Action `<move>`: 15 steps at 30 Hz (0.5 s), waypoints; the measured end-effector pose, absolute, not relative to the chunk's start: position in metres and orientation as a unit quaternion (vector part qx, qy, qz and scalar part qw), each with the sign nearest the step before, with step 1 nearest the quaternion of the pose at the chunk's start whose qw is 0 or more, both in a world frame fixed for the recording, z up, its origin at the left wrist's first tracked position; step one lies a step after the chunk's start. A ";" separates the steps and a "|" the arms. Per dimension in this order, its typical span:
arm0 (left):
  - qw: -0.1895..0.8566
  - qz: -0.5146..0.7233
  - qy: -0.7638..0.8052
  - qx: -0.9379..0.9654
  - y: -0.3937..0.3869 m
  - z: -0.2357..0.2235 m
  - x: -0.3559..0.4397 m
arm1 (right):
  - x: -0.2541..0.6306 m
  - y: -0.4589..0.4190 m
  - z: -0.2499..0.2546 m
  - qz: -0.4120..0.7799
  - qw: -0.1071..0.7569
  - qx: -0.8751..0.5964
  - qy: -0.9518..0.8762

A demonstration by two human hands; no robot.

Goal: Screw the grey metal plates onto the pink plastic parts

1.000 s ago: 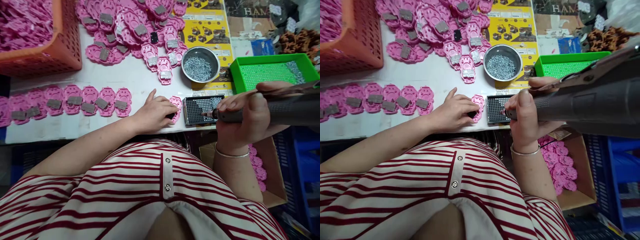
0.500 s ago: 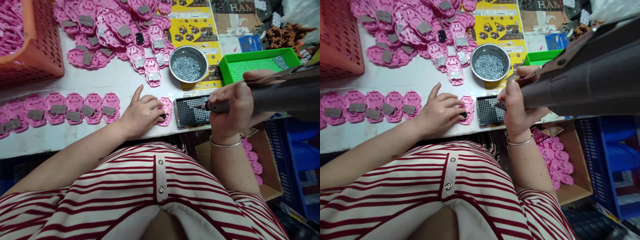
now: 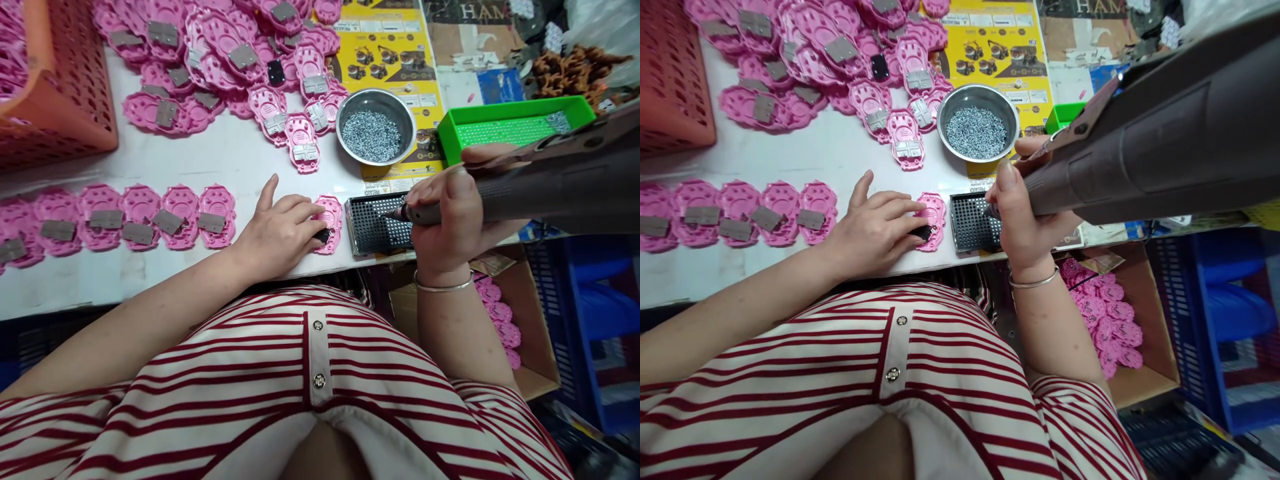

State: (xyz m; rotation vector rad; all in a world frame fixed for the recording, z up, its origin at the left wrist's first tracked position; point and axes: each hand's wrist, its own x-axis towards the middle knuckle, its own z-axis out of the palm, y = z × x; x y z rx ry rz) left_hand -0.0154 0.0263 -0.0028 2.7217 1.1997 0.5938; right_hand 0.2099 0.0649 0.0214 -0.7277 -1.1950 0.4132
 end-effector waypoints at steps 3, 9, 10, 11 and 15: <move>0.045 0.209 0.394 0.894 0.026 -0.004 -0.012 | 0.210 0.069 0.018 0.172 0.748 -0.323 -0.554; 0.054 0.217 0.416 0.881 0.025 -0.006 -0.001 | 0.210 0.069 0.017 0.185 0.732 -0.341 -0.560; 0.056 0.216 0.422 0.879 0.025 -0.006 0.001 | 0.211 0.068 0.017 0.187 0.729 -0.341 -0.563; 0.055 0.216 0.430 0.875 0.025 -0.006 0.003 | 0.211 0.068 0.017 0.189 0.727 -0.342 -0.565; 0.052 0.219 0.461 0.858 0.024 -0.005 0.010 | 0.208 0.060 0.025 0.195 0.726 -0.351 -0.558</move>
